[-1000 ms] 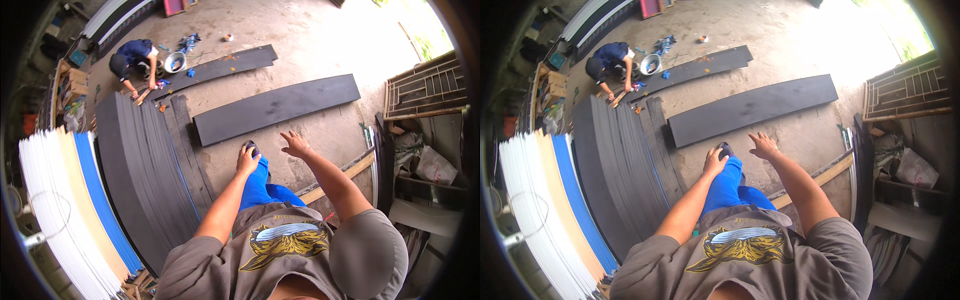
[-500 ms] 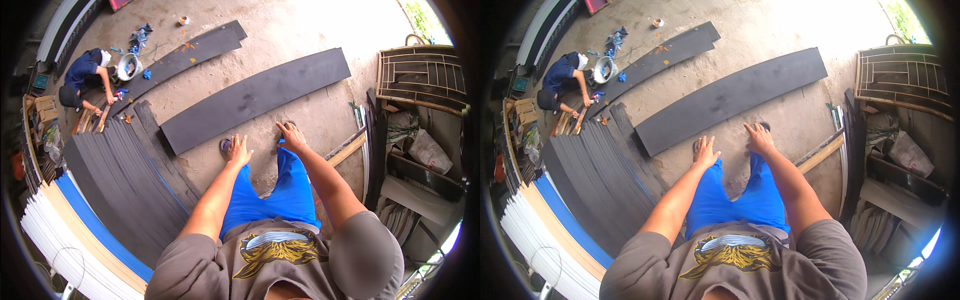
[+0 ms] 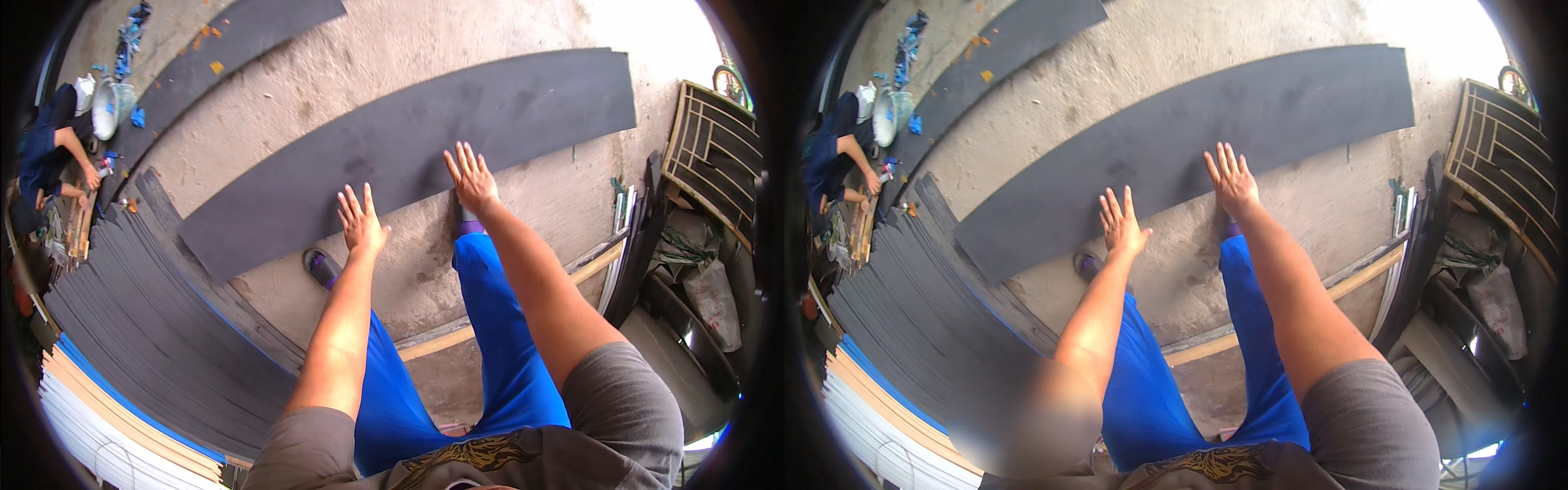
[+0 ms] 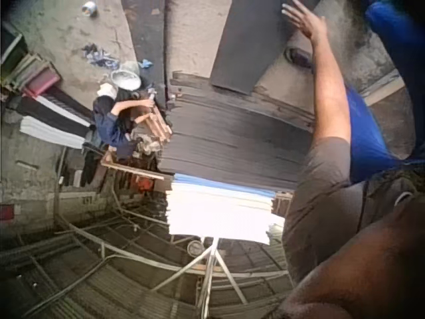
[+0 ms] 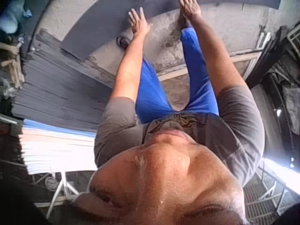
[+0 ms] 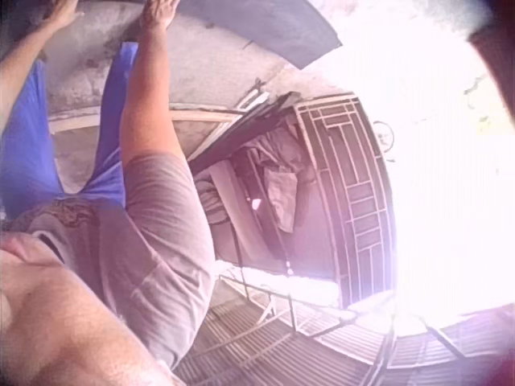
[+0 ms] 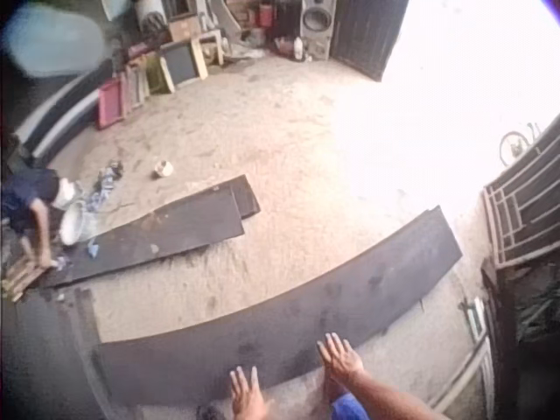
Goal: The person repeatedly picks up long dark rectangular panels from the floor and places them onto a growing stack. The person handles the panels one at a time, lifting and aligning them before adding them to the pile.
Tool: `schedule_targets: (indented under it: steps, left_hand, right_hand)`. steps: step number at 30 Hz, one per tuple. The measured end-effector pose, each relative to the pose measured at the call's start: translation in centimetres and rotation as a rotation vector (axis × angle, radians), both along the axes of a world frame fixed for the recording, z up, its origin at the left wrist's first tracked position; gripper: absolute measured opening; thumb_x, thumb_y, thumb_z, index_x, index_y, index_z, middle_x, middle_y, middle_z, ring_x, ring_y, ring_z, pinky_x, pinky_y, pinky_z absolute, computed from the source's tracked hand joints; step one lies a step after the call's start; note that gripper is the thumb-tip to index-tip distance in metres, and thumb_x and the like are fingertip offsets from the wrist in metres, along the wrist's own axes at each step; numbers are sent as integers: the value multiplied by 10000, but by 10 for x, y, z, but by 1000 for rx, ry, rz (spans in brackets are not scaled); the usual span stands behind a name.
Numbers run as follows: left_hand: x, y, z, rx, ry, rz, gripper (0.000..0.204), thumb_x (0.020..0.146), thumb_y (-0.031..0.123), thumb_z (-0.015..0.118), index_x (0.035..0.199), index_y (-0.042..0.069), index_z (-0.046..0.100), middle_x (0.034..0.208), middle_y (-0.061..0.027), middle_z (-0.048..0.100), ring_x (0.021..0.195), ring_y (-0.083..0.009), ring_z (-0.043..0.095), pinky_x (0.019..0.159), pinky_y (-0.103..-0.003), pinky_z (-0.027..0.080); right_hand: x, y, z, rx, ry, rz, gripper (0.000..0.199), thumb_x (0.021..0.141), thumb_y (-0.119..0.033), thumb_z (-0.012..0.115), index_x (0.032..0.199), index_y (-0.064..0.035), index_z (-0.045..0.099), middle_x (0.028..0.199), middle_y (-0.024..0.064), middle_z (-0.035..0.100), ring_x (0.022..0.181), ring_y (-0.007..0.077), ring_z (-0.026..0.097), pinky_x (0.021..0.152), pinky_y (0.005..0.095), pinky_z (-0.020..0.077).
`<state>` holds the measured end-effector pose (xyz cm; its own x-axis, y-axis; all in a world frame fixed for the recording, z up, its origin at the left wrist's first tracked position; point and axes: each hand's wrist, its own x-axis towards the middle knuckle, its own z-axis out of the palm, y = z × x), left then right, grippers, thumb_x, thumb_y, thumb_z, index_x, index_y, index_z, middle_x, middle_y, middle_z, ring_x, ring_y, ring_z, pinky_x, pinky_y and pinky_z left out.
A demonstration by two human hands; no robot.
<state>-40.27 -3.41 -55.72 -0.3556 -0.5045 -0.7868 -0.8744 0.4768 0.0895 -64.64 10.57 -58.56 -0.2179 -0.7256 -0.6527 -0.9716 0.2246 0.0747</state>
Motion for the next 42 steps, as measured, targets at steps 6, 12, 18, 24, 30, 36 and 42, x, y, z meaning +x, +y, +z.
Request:
schedule_targets:
  steps: [6, 12, 18, 24, 30, 36, 42]
  left_hand:
    - [-9, 13, -29, -48, -106, -24, 1329, 777, 343, 906, 1669, 243, -75, 1715, -233, -130, 1601, -409, 0, 1285, -547, 167]
    - [13, -4, -21, -35, -159, -152, 1331, 755, 348, 917, 1670, 282, -46, 1745, -133, -58, 1601, -386, 70, 1286, -536, 181]
    - [14, -30, 31, -21, -77, -145, 1206, 805, 270, 862, 1670, 342, 24, 1750, -100, 31, 1593, -376, 136, 1279, -534, 207]
    - [84, -40, 91, -248, 218, -172, 883, 808, 27, 717, 1582, 308, 397, 1606, -85, 448, 1474, -331, 426, 1192, -516, 377]
    - [88, -78, 123, -177, 240, -121, 585, 854, 73, 663, 1407, 262, 627, 1405, -47, 664, 1285, -307, 633, 1064, -475, 516]
    - [69, -93, 123, -33, 131, -275, 522, 927, 70, 577, 1406, 271, 626, 1421, -46, 651, 1262, -291, 651, 1022, -436, 564]
    - [58, -74, 158, 23, 15, -252, 491, 971, 58, 522, 1407, 263, 619, 1449, -67, 623, 1184, -344, 677, 979, -469, 582]
  right_hand:
    - [-31, 11, -53, -70, 107, 211, 963, 994, -206, 600, 1671, -338, -70, 1698, 289, 117, 1464, 577, 329, 1153, 621, 385]
    - [-46, -7, -18, 119, -122, 250, 866, 1014, -160, 563, 1682, -327, 39, 1663, 337, 205, 1403, 591, 426, 1082, 551, 475]
    - [-50, -9, 50, -2, -120, 157, 718, 1024, -205, 516, 1666, -297, 206, 1611, 332, 330, 1411, 570, 427, 1125, 579, 434]
    - [-53, -22, 145, -49, -298, 3, 626, 980, -155, 528, 1580, -298, 424, 1538, 193, 494, 1428, 431, 464, 1221, 541, 334]
    - [-88, -4, 179, 16, -271, -88, 628, 926, -143, 571, 1541, -230, 476, 1455, 86, 602, 1431, 269, 496, 1247, 553, 272]
    - [-114, 46, 149, 138, -352, -251, 689, 914, -56, 530, 1570, -244, 435, 1593, 99, 474, 1500, 278, 413, 1215, 553, 340]
    - [-98, 72, 169, 96, -335, -266, 656, 935, -43, 516, 1532, -312, 487, 1519, 91, 537, 1418, 273, 505, 1162, 529, 423]
